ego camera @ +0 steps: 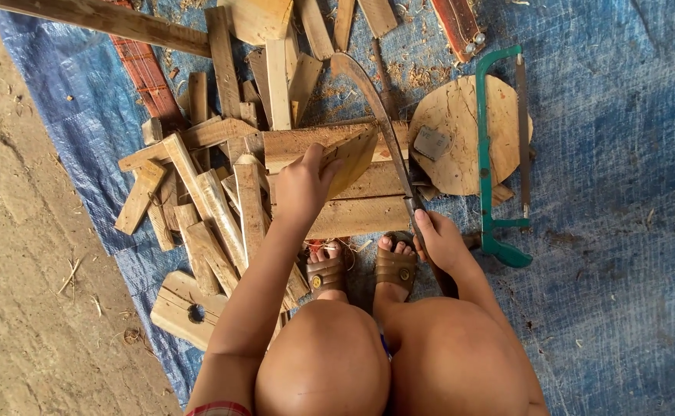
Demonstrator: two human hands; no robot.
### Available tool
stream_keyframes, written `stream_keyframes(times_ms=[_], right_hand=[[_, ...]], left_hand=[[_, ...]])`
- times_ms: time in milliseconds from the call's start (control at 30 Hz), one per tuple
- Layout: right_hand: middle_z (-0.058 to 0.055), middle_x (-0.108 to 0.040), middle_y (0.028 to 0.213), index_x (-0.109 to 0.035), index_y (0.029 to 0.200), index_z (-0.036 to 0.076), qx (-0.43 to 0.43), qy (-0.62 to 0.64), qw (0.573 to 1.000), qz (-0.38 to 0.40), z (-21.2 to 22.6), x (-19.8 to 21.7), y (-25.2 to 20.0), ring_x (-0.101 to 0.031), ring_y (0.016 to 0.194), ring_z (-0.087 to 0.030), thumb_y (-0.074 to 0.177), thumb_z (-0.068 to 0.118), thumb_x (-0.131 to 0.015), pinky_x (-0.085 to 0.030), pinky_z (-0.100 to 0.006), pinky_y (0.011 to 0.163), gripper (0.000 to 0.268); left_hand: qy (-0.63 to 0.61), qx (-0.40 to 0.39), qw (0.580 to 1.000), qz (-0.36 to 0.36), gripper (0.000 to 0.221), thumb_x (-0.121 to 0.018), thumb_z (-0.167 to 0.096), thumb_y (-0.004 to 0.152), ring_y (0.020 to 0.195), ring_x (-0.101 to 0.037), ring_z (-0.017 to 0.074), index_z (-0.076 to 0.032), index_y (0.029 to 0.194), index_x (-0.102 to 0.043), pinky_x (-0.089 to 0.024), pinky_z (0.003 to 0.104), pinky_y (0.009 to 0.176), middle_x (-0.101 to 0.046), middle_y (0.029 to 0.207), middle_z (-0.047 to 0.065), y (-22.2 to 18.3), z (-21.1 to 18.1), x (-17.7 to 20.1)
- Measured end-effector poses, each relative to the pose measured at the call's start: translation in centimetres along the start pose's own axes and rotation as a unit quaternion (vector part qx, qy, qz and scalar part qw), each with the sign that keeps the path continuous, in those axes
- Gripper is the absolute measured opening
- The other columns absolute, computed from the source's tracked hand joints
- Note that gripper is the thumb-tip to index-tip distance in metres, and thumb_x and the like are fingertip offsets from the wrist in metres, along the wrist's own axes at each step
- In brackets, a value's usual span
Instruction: Shaping a small wooden component using a sickle and a hacksaw on a ground-level workspace.
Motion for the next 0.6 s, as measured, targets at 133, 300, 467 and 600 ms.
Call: stream_keyframes(times_ms=[133, 300, 467, 600], right_hand=[[-0.014, -0.061, 0.048, -0.063, 0.084, -0.002, 0.004, 0.013, 1.000, -0.001, 0.6, 0.2, -0.3, -0.060, 0.037, -0.022, 0.114, 0.035, -0.038, -0.052, -0.036, 0.045, 0.054], [-0.011, -0.062, 0.048, -0.063, 0.079, 0.004, 0.065, -0.029, 0.994, -0.084, 5.9, 3.2, -1.8, -0.062, 0.042, -0.023, 0.111, 0.030, -0.042, -0.051, -0.036, 0.049, 0.047], [-0.008, -0.059, 0.049, -0.063, 0.075, 0.009, 0.172, -0.037, 0.977, -0.120, 12.4, 5.7, -3.8, -0.060, 0.041, -0.020, 0.113, 0.043, -0.030, -0.050, -0.032, 0.049, 0.061], [-0.012, -0.058, 0.043, -0.065, 0.078, 0.004, -0.063, -0.126, 0.990, -0.016, -1.1, -0.1, 1.3, -0.066, 0.048, -0.031, 0.108, 0.053, -0.036, -0.053, -0.045, 0.057, 0.065]], left_hand=[[0.008, -0.011, 1.000, -0.024, 0.038, -0.079, -0.050, 0.087, 0.056, -0.071, 0.0334, -0.018, 0.092, -0.059, -0.057, 0.044, 0.051, -0.065, 0.062, 0.007, -0.3, 0.1, -0.7], [0.020, -0.033, 0.998, -0.045, 0.036, -0.079, -0.047, 0.086, 0.055, -0.071, 0.0315, -0.018, 0.090, -0.059, -0.056, 0.042, 0.049, -0.064, 0.061, 0.007, -0.5, -1.1, -0.7], [0.052, -0.053, 0.996, -0.047, 0.037, -0.079, -0.049, 0.086, 0.053, -0.071, 0.0282, -0.019, 0.089, -0.057, -0.057, 0.040, 0.049, -0.064, 0.061, 0.004, -0.9, -1.6, -0.8], [0.151, -0.100, 0.983, -0.043, 0.038, -0.081, -0.049, 0.082, 0.051, -0.069, 0.0179, -0.021, 0.084, -0.055, -0.056, 0.030, 0.047, -0.063, 0.062, -0.004, -1.8, -2.5, -1.9]])
Point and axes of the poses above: each hand's wrist, its own y-axis towards the middle knuckle, its own x-axis out of the back of the hand, z = x × y, the point moved 7 cm from there along y, towards the middle knuckle
